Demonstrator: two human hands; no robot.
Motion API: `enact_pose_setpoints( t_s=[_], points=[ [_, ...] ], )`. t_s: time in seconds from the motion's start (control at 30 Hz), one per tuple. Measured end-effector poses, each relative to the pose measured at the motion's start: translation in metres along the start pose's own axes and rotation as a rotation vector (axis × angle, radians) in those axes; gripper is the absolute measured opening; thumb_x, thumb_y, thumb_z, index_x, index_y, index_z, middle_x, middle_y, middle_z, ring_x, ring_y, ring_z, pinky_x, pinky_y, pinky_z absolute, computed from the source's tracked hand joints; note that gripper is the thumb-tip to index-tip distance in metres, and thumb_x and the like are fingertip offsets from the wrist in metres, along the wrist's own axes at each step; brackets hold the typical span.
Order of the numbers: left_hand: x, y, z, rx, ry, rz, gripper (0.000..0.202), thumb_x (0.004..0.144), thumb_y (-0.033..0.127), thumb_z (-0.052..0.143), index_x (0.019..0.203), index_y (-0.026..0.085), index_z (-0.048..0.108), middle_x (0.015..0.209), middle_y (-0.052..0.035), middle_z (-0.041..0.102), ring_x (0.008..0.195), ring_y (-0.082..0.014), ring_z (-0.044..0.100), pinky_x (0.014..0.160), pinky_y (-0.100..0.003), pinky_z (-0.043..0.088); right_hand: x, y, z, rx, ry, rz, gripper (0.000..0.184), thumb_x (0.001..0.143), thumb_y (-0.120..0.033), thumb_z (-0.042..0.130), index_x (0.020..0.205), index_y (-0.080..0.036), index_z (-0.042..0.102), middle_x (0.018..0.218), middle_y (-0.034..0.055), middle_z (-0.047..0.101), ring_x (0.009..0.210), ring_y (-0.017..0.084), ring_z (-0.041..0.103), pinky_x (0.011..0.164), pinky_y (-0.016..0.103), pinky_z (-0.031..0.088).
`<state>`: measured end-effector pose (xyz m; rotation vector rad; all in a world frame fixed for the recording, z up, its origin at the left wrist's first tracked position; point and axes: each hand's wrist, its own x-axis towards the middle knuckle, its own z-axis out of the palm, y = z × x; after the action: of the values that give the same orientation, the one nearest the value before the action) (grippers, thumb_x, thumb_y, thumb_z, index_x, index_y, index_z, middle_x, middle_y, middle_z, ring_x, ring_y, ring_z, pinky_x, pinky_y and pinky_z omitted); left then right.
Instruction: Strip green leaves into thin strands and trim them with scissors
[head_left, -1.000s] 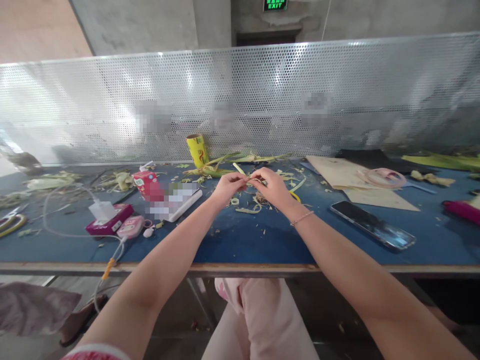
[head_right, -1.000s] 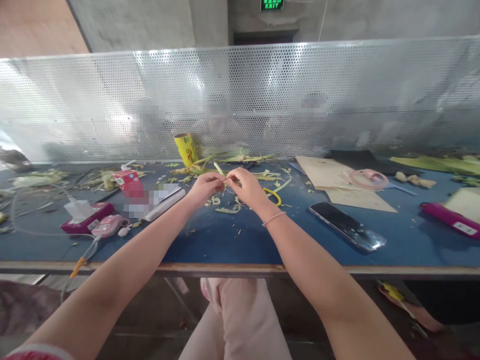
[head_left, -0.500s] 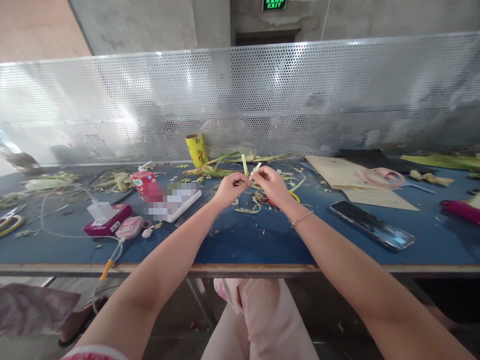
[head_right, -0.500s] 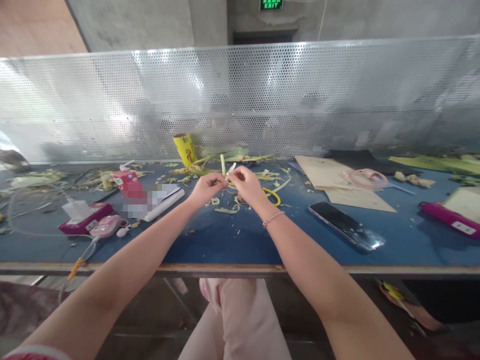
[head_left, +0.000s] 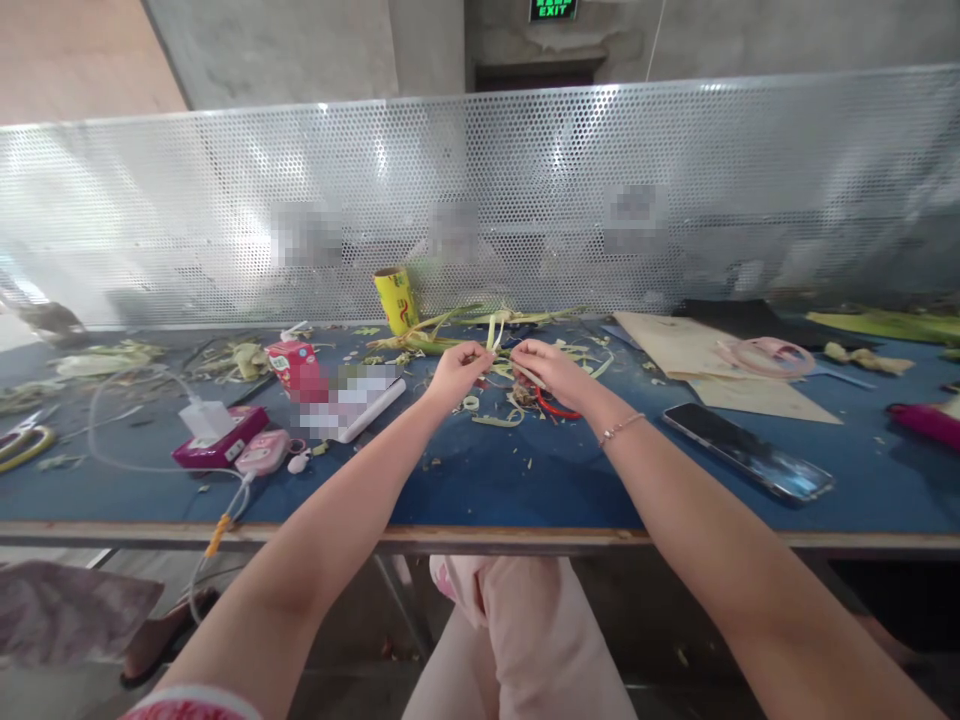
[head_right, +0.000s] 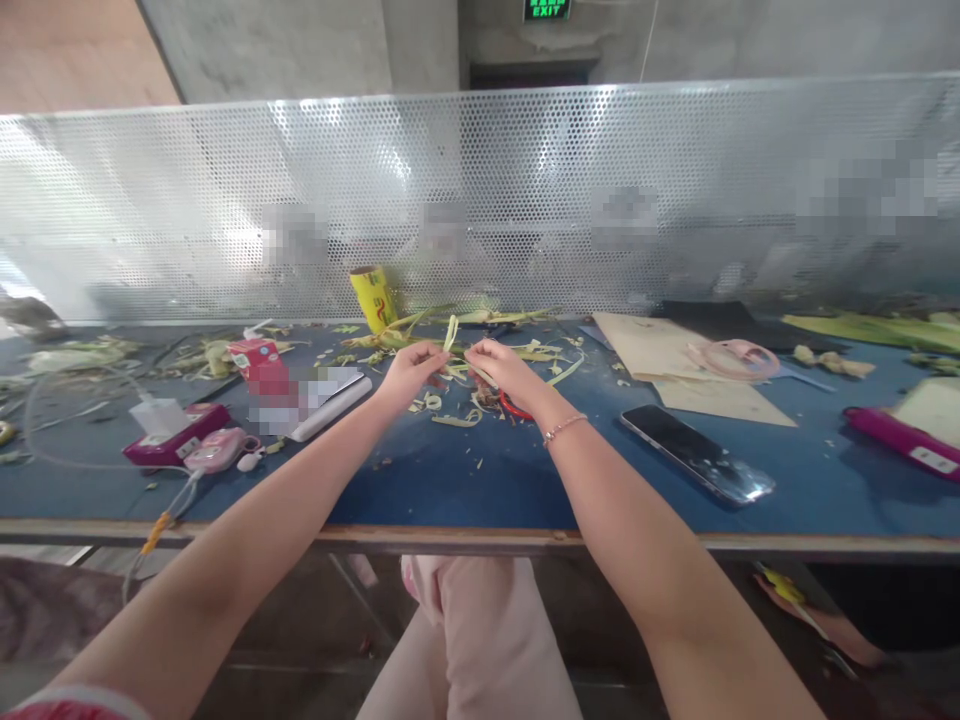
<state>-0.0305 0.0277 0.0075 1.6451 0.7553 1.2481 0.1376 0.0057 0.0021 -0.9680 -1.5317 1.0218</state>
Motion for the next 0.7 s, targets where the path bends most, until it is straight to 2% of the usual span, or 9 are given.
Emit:
enact_pose_setpoints(
  t_s=[0.1, 0.3, 0.5, 0.6, 0.7],
  points=[
    [-0.001, 0.001, 0.000, 0.002, 0.007, -0.011, 0.034, 0.060, 0.043, 0.071, 0.060, 0.015, 0.051, 0.054, 0.0035, 0.050, 0.050, -0.0070, 0.047, 0.051, -0.024, 0.047, 0.002, -0.001, -0.002, 0.068, 0.029, 0.012, 0.027, 0.064, -0.038, 0.068, 0.074, -0.019, 0.051, 0.064, -0.0035, 0.053, 0.054, 0.010, 0.049, 0.054, 0.026, 0.040],
    [-0.001, 0.001, -0.001, 0.064, 0.029, -0.010, 0.031, 0.064, 0.041, 0.069, 0.059, 0.016, 0.050, 0.047, 0.0041, 0.050, 0.047, -0.0089, 0.051, 0.053, -0.024, 0.045, 0.006, 0.001, -0.007, 0.012, 0.208, -0.191, 0.021, 0.062, -0.032, 0.068, 0.074, -0.019, 0.057, 0.065, -0.0011, 0.057, 0.061, 0.012, 0.054, 0.061, 0.029, 0.045],
    [-0.001, -0.002, 0.000, 0.290, 0.016, 0.024, 0.025, 0.068, 0.037, 0.064, 0.059, 0.016, 0.054, 0.049, 0.0015, 0.055, 0.047, -0.0099, 0.052, 0.052, -0.023, 0.039, 0.001, -0.007, 0.001, -0.052, 0.181, -0.289, 0.020, 0.068, -0.032, 0.065, 0.083, -0.019, 0.060, 0.070, 0.0007, 0.061, 0.066, 0.015, 0.057, 0.065, 0.032, 0.047],
    [-0.005, 0.001, 0.003, 0.393, -0.037, 0.062, 0.021, 0.069, 0.033, 0.063, 0.060, 0.016, 0.056, 0.050, 0.0008, 0.057, 0.047, -0.0094, 0.050, 0.052, -0.022, 0.038, -0.003, -0.011, 0.006, -0.200, 0.204, -0.349, 0.020, 0.071, -0.030, 0.063, 0.088, -0.019, 0.060, 0.074, 0.0019, 0.063, 0.068, 0.016, 0.058, 0.066, 0.033, 0.046],
    [-0.007, 0.002, 0.006, 0.396, -0.094, 0.094, 0.020, 0.066, 0.031, 0.064, 0.058, 0.015, 0.057, 0.052, 0.0010, 0.057, 0.048, -0.0088, 0.049, 0.053, -0.022, 0.037, -0.005, -0.011, 0.009, -0.401, 0.238, -0.443, 0.023, 0.072, -0.024, 0.060, 0.095, -0.020, 0.058, 0.079, 0.0027, 0.064, 0.077, 0.018, 0.059, 0.073, 0.036, 0.046]
  ],
)
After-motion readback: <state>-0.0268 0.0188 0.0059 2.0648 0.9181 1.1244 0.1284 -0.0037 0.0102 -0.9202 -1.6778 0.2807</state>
